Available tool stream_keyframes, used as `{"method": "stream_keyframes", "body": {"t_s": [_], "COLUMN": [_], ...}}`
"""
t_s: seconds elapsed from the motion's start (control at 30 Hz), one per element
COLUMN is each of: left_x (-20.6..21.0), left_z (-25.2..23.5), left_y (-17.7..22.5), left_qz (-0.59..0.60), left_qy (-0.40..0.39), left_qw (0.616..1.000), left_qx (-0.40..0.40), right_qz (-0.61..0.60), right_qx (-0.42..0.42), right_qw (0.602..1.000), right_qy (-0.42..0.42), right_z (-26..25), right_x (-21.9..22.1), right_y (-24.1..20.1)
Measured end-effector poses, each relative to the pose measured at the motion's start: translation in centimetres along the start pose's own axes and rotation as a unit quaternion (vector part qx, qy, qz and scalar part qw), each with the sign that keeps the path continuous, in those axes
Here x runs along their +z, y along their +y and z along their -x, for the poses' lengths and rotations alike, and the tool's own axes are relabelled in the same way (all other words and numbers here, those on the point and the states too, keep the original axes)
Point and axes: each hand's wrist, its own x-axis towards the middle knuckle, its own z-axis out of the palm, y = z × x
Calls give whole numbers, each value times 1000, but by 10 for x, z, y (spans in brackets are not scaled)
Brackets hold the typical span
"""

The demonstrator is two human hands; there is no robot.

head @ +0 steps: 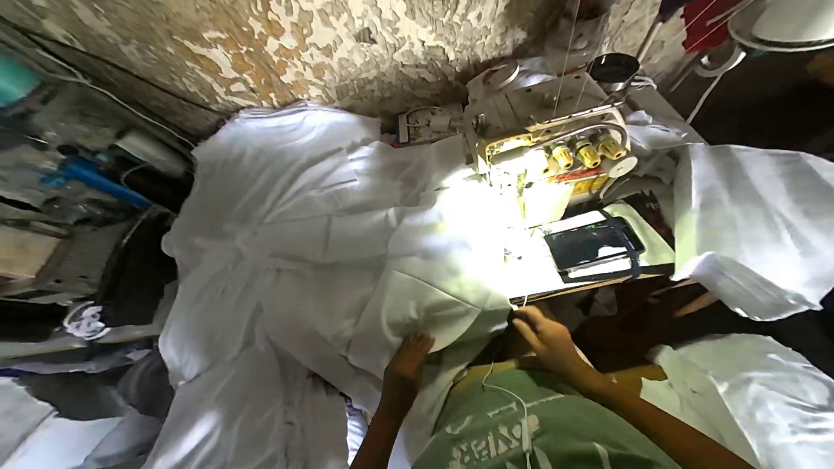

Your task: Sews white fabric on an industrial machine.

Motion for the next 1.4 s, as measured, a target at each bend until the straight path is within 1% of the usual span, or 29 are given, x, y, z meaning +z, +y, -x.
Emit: {"method": "stream_keyframes", "body": {"t_s": [0.03, 0.07, 0.1, 0.13, 0.17, 0.2, 0.23, 0.27, 0.3, 0.33, 0.37, 0.4, 0.43, 0.47, 0.5, 0.53, 0.57, 0.6, 0.67, 0.7, 0.73, 0.77, 0.87, 0.97, 1.1, 1.17, 1.3, 1.4], "left_x": [-14, -30, -48, -68, -86, -104, -121, -134, -146, -154, -161, -163, -161, -152, -140, -128, -119, -116, -121, -123, -121, -113, -78, -61, -54, -50, -44, -41], "left_z": [-5, -15, -30, -47, -63, -78, -88, -94, -95, -93, -88, -84, -80, -75, -71, -66, -63, -62, -62, -62, -62, -61, -56, -65, -80, -86, -99, -109], "left_y": [9, 21, 34, 45, 55, 66, 76, 85, 92, 98, 103, 107, 107, 104, 100, 96, 93, 92, 99, 104, 106, 105, 91, 83, 83, 82, 85, 89], "left_qz": [87, 159, 203, 229, 243, 249, 252, 246, 239, 234, 239, 257, 287, 317, 341, 357, 368, 378, 411, 436, 453, 449, 349, 304, 291, 295, 307, 279], "left_qy": [8, 33, 68, 105, 147, 189, 220, 237, 236, 213, 164, 86, -5, -89, -157, -200, -213, -204, -153, -141, -151, -178, -256, -274, -252, -237, -214, -191], "left_qw": [993, 975, 950, 924, 904, 891, 888, 899, 917, 937, 953, 961, 958, 944, 927, 912, 905, 903, 899, 889, 879, 876, 901, 912, 923, 925, 927, 941], "left_qx": [-73, -153, -229, -287, -321, -329, -314, -274, -217, -151, -92, -49, -20, -3, -1, -7, -12, -17, -20, -11, 1, 9, -11, -34, -24, -18, 3, 6], "right_qz": [-32, -67, -114, -172, -250, -335, -408, -462, -492, -510, -518, -518, -511, -504, -495, -485, -476, -468, -460, -465, -472, -476, -476, -457, -470, -466, -442, -418], "right_qx": [-11, -13, -4, 8, 42, 87, 136, 179, 195, 193, 186, 173, 164, 159, 156, 158, 163, 165, 166, 166, 163, 157, 166, 178, 175, 171, 144, 131], "right_qw": [998, 993, 985, 976, 962, 936, 903, 868, 847, 836, 833, 837, 844, 849, 853, 857, 861, 864, 869, 867, 864, 863, 862, 868, 860, 863, 881, 894], "right_qy": [55, 101, 129, 133, 104, 59, 12, -23, -47, -58, -53, -34, -7, 24, 48, 72, 79, 81, 76, 71, 64, 61, 63, 75, 91, 94, 92, 96], "right_z": [-9, -22, -39, -58, -77, -93, -107, -117, -123, -126, -127, -126, -124, -122, -121, -120, -120, -121, -121, -121, -121, -122, -124, -125, -128, -129, -130, -129], "right_x": [-10, -20, -27, -31, -34, -36, -37, -38, -37, -37, -39, -41, -44, -45, -45, -44, -45, -46, -46, -46, -46, -46, -46, -45, -43, -42, -40, -40], "right_y": [-13, -25, -32, -35, -37, -42, -47, -52, -55, -58, -61, -64, -67, -67, -65, -62, -62, -62, -62, -62, -63, -63, -64, -65, -63, -61, -54, -52]}}
